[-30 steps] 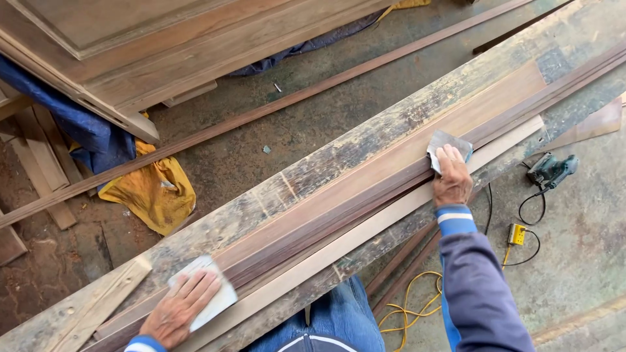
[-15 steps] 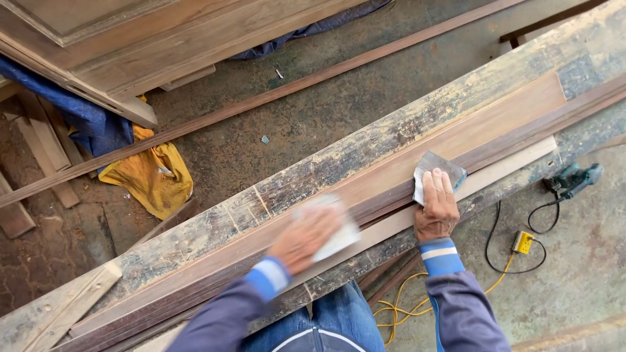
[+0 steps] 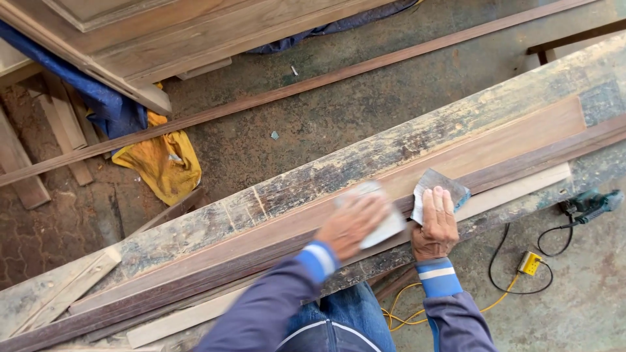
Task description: Sand the surface of long wooden trim pieces using sandpaper.
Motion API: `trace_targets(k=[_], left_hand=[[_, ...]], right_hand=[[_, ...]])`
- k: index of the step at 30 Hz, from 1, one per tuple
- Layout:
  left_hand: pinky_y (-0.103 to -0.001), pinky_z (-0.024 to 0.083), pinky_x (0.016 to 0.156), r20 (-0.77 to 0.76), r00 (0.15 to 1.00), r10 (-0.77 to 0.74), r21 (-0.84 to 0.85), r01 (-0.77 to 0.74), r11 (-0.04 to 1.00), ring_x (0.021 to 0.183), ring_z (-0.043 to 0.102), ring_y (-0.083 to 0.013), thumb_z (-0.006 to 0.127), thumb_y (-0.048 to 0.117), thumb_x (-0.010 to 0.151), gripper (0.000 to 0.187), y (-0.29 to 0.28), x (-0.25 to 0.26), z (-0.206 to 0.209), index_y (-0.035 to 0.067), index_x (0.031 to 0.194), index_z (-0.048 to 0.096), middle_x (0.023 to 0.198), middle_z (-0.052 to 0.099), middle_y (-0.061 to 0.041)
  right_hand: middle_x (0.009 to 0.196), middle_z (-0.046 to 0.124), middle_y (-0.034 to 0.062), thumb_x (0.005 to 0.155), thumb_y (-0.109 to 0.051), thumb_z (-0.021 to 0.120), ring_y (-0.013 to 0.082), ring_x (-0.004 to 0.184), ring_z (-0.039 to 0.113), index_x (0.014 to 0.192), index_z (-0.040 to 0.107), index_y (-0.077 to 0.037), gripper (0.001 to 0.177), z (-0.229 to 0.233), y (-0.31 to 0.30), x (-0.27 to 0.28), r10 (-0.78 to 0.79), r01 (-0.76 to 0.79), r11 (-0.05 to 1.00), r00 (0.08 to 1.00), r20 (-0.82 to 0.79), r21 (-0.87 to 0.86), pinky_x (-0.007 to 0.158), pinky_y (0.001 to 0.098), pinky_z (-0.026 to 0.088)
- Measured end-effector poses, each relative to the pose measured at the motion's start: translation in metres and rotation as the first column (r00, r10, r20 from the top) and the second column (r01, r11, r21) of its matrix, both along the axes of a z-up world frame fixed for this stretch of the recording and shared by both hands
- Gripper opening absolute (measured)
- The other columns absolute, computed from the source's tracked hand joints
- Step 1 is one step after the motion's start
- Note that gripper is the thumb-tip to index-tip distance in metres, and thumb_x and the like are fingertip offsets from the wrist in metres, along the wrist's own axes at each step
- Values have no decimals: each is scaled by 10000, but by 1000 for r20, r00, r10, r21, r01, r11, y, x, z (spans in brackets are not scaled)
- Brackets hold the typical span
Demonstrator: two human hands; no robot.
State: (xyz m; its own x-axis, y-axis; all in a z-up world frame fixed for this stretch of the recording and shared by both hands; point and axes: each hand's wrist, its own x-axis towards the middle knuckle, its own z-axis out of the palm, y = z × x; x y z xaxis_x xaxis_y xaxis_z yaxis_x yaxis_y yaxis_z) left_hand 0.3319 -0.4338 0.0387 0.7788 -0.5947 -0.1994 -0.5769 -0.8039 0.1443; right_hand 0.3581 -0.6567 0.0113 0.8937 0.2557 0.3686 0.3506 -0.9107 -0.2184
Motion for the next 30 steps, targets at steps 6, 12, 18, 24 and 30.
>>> trace_targets(k=[6,12,18,24,30], left_hand=[[-476,212,1278,27,995,93,-173,-87,981,1572,280,-218,511,144,941,764,45,-68,-6,123,1657,242,1716,275,-72],[-546,123,1240,-246,859,450,199,-410,890,1532,142,-292,659,18,792,913,232,-270,11,118,1586,220,1715,173,-134],[-521,161,1288,-162,691,705,382,-615,690,1546,195,-264,715,68,731,943,373,-347,39,213,1570,309,1682,233,-35],[-543,203,1241,-215,863,457,456,-325,828,1543,221,-290,707,207,758,959,423,-315,45,231,1611,270,1681,236,-46],[-578,226,1228,-117,909,400,118,-388,914,1494,272,-302,672,279,761,863,454,-352,-8,234,1557,340,1646,303,-39]], right_hand=[[1408,659,231,839,97,530,423,1347,615,1320,681,38,508,4,-2,-4,17,-18,1000,999,-32,-19,1159,470,507],[1420,661,239,890,93,547,423,1358,620,1336,688,37,471,0,-7,-1,59,-58,997,998,11,-48,1160,465,514],[1419,655,232,1087,13,602,408,1391,627,1335,691,30,265,-32,-26,-4,47,-44,996,998,31,-81,1178,457,529],[1381,671,268,1127,-91,640,425,1337,646,1351,680,72,280,-17,46,-46,-33,38,998,995,90,-57,1192,497,525],[1470,548,253,929,-92,605,429,1389,524,1422,550,38,513,-7,285,-212,447,-440,893,893,-62,94,1181,555,420]])
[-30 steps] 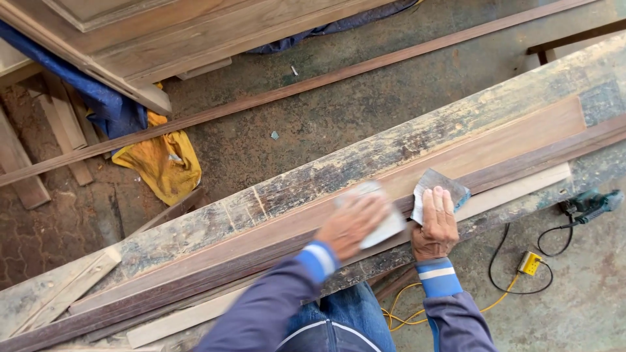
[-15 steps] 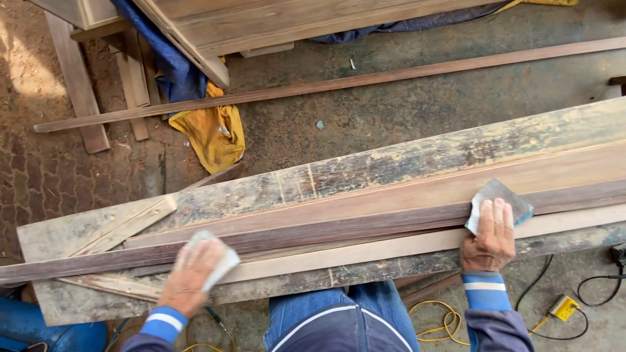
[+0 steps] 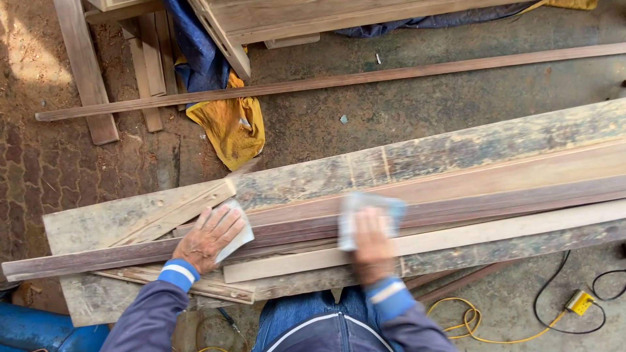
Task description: Sand the surface of long wooden trim pieces using sandpaper.
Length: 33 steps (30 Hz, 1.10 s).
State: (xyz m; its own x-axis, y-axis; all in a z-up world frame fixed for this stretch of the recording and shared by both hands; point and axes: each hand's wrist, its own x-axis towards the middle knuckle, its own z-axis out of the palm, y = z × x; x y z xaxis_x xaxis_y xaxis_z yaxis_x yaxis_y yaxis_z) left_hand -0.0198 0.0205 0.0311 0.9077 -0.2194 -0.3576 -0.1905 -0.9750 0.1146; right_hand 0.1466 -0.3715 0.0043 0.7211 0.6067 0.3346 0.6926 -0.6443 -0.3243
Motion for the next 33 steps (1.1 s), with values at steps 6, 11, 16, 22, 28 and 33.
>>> trace_targets(k=[6,11,16,22,28,33], left_hand=[[-565,249,1219,173,985,-19,-54,29,998,1500,294,-312,586,292,831,742,2,-3,-1,231,1539,372,1631,321,-34],[-562,255,1213,189,982,-28,-52,39,998,1498,290,-309,555,281,852,715,0,-7,-3,229,1541,368,1631,319,-34],[-571,257,1202,203,978,-43,-73,59,996,1494,284,-319,543,269,856,709,3,-5,-1,200,1538,362,1630,306,-53],[-564,264,1204,211,976,-53,-69,69,995,1500,286,-312,548,256,842,715,3,-7,-3,201,1532,370,1631,312,-40],[-590,248,1192,216,976,-3,-123,30,992,1486,289,-313,577,308,804,745,4,-7,-10,211,1514,374,1615,318,-35],[-603,229,1200,224,975,6,-127,23,992,1485,289,-321,577,327,819,741,4,-10,-11,219,1520,361,1618,308,-36]], right_hand=[[1538,488,256,983,-102,592,391,1441,463,1475,507,52,523,2,90,-64,435,-433,896,900,0,-93,1212,521,370],[1452,577,231,948,-61,643,356,1368,550,1393,591,38,458,-15,-52,35,118,-86,978,979,166,-193,1171,459,451],[1405,620,262,1040,-59,595,386,1342,586,1365,623,53,345,-15,-45,41,-301,307,951,945,132,-33,1178,466,469],[1507,520,231,959,-60,660,379,1442,474,1475,493,20,548,-7,75,-40,108,-108,994,994,32,-22,1231,523,377],[1470,566,228,949,-90,677,348,1387,554,1433,552,-3,508,-23,-81,47,102,-77,987,978,180,-138,1192,483,440],[1350,637,243,995,-147,632,410,1284,626,1345,597,25,392,-7,-36,34,-325,323,945,918,227,45,1111,509,534]])
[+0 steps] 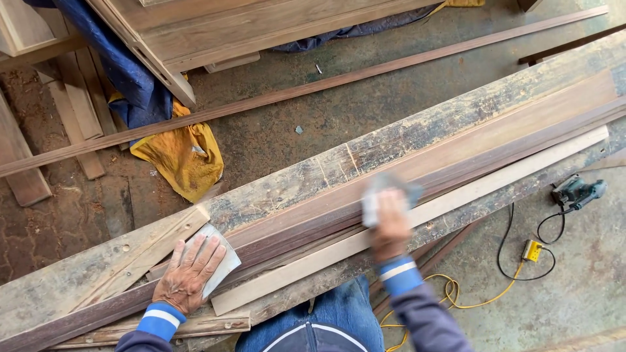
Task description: Sand the surface of long wooden trim pieces using sandpaper.
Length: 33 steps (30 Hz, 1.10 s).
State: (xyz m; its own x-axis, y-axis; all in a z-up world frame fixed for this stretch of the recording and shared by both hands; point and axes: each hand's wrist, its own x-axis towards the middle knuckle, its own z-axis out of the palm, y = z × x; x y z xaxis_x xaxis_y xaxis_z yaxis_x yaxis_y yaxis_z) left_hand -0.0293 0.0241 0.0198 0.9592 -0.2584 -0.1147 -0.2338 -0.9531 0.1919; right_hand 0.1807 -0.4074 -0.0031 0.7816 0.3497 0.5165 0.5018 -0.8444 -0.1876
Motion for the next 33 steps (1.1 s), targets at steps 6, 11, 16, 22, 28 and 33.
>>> trace_targets(k=[6,11,16,22,28,33], left_hand=[[-616,245,1181,-2,1000,-11,-14,11,1000,1473,298,-340,589,322,815,764,1,2,3,194,1528,347,1611,319,-51],[-663,205,1209,-20,993,118,70,-117,991,1525,269,-298,601,203,842,793,5,-1,11,217,1586,328,1671,301,-37],[-713,97,1259,359,725,588,-209,-551,808,1600,217,-351,566,117,966,694,23,-24,-2,107,1612,312,1697,287,-125],[-680,73,1287,293,689,663,-186,-639,746,1610,204,-362,568,161,1006,701,27,-26,-12,95,1645,288,1720,270,-148],[-663,90,1284,227,688,689,-224,-652,725,1605,208,-367,544,171,1000,701,28,-25,-9,99,1646,281,1721,266,-142],[-655,99,1294,280,686,672,-230,-632,740,1609,213,-359,543,166,1010,683,28,-25,-12,113,1643,289,1722,269,-124]], right_hand=[[1488,571,214,969,-63,614,356,1408,523,1450,556,-23,486,-21,80,-73,495,-523,820,852,-171,-232,1191,462,458],[1458,607,169,957,-24,613,342,1380,584,1404,598,-32,447,13,-43,12,197,-216,970,967,-163,-112,1161,447,513],[1427,630,240,1009,-19,596,414,1346,610,1379,650,18,375,14,16,-20,36,-45,992,996,-85,-115,1150,477,521],[1537,456,280,919,-39,600,429,1437,440,1477,483,55,578,-15,186,-131,642,-699,689,711,-287,-192,1211,529,374],[1575,484,189,956,0,583,332,1479,442,1510,493,2,561,6,102,-64,727,-767,631,637,-257,-115,1250,465,364],[1483,562,176,824,75,558,332,1432,503,1408,584,-33,595,28,46,-32,347,-376,924,902,-257,-70,1225,501,390]])
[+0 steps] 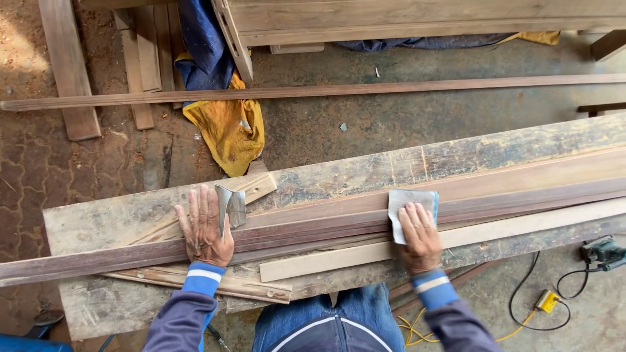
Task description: Sand the surface of long wooden trim pieces using sandpaper.
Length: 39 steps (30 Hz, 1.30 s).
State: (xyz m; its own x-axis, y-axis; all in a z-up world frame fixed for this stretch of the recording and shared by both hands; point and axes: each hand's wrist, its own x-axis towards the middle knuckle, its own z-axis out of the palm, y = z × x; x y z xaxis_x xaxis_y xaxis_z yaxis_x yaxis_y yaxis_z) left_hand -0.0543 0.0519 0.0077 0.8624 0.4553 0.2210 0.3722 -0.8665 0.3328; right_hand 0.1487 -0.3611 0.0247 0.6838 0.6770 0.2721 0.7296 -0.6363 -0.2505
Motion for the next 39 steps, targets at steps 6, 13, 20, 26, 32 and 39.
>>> trace_targets(k=[6,13,20,26,32,39], left_hand=[[-617,104,1312,-16,1000,17,-5,-17,1000,1617,209,-317,534,161,1002,698,2,-1,-3,109,1653,288,1729,272,-111],[-575,94,1328,19,1000,-11,-47,12,999,1630,195,-307,464,212,1045,659,-3,-1,-2,101,1666,272,1738,263,-108],[-594,44,1318,91,996,16,-37,-13,999,1635,173,-312,350,279,1093,630,4,-1,-8,77,1676,220,1748,220,-139],[-609,7,1332,70,994,-83,118,74,990,1648,158,-311,420,186,1085,642,-42,16,-13,69,1677,200,1756,202,-171],[-591,77,1264,-61,884,-463,-58,460,886,1565,162,-348,529,91,800,824,-267,139,9,53,1585,278,1659,250,-198],[-534,103,1253,-425,685,-592,-86,620,780,1553,188,-312,574,60,752,858,-430,265,24,128,1566,313,1667,263,-96]], right_hand=[[1500,566,187,868,65,551,363,1431,520,1439,583,-24,579,-11,104,-71,135,-131,990,988,-78,50,1213,493,418],[1426,603,187,922,-30,565,367,1364,559,1396,602,0,476,-21,-42,24,122,-120,993,982,143,-22,1150,512,474],[1446,607,202,959,-33,586,351,1394,569,1402,606,-19,443,-61,-55,26,-377,373,925,924,59,72,1200,467,467],[1463,598,196,958,-105,619,351,1389,551,1424,579,-19,476,-54,-71,47,12,-17,999,991,134,38,1194,484,412],[1412,635,190,900,2,542,345,1358,585,1359,640,-33,471,-16,-240,160,-256,249,962,965,55,114,1152,469,474],[1443,605,190,939,-64,556,346,1373,564,1381,607,-9,449,-18,-228,152,-88,84,988,996,29,128,1172,493,438]])
